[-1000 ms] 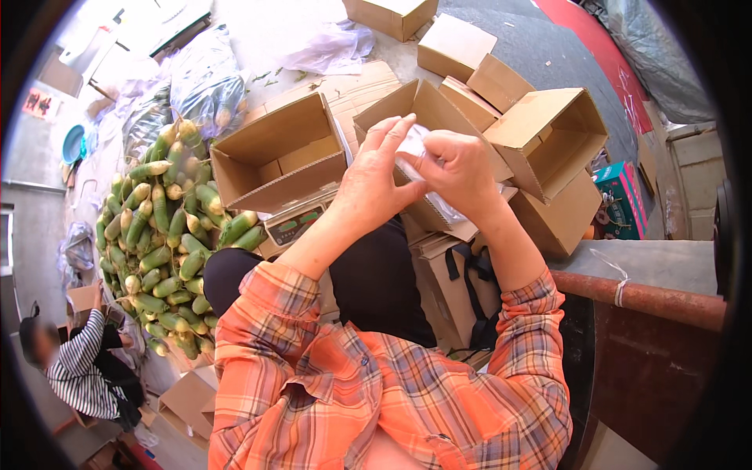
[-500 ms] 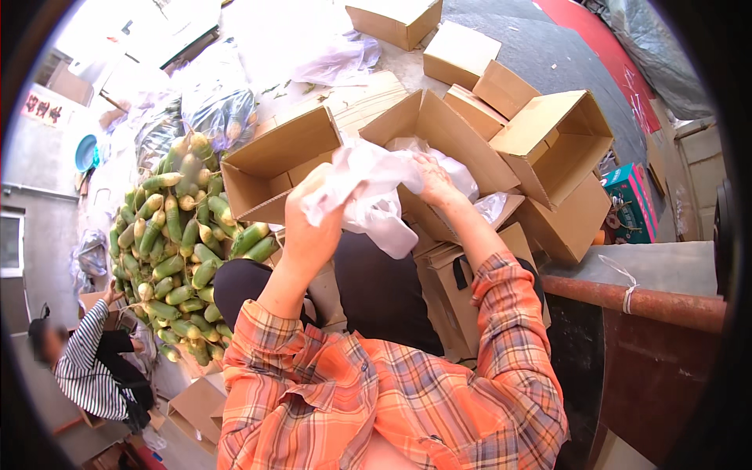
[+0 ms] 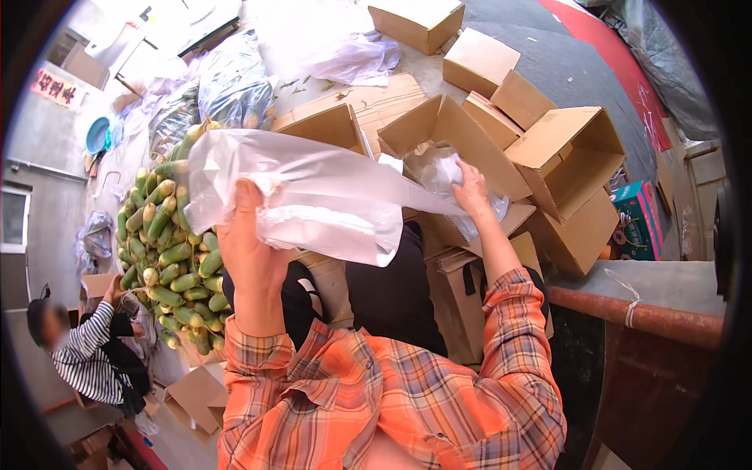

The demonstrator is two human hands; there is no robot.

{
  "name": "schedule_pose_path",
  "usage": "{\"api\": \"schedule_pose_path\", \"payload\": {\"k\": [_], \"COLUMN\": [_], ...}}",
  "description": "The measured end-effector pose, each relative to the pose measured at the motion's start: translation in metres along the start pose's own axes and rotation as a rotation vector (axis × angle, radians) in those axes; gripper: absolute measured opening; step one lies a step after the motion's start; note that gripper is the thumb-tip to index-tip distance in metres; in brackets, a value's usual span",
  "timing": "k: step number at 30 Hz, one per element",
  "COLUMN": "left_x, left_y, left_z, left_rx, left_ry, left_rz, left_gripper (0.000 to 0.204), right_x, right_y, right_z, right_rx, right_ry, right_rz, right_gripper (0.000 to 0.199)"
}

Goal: The person is packaging green radishes into cardboard boxes, lining boxes with plastic, and weighing them on a digital scale.

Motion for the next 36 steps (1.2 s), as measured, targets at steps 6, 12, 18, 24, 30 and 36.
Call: {"api": "schedule_pose_path", "payload": {"k": [6, 12, 18, 24, 30, 36], "left_x": [-0.046, -0.064, -0.131, -0.146, -0.19, -0.19], "left_y": [-0.003, -0.013, -0.022, -0.038, -0.04, -0.048], "left_z": [0.026, 0.038, 0.054, 0.047, 0.026, 0.024], "left_rx": [-0.243, -0.316, -0.319, -0.246, -0.214, -0.19], "left_ry": [-0.31, -0.671, -0.353, -0.209, 0.151, 0.073], "left_rz": [-0.123, -0.342, 0.088, 0.248, 0.438, 0.377], "left_gripper": [0.035, 0.038, 0.035, 0.028, 0.024, 0.021], "right_x": [-0.086, -0.104, -0.155, -0.173, -0.093, -0.062], "right_y": [-0.047, -0.072, -0.055, -0.03, -0.058, -0.115], "right_z": [-0.09, -0.152, -0.176, -0.25, -0.244, -0.239], "right_rx": [0.239, -0.227, -0.106, -0.621, 0.039, -0.008], "right_ry": [1.296, 1.039, 1.588, 2.145, 2.259, 1.776], "right_rz": [-0.45, -0.723, -0.69, -1.041, -0.925, -1.22], "right_gripper": [0.042, 0.026, 0.018, 0.049, 0.082, 0.092]}}
Point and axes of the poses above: each hand's wrist, its own y-axis towards the middle knuckle, its own x-axis out of the palm, z = x × y, the point moved 3 cm from there along y, towards the middle knuckle, and after that the axes turned 2 degrees about y, right-handed, at the moved point
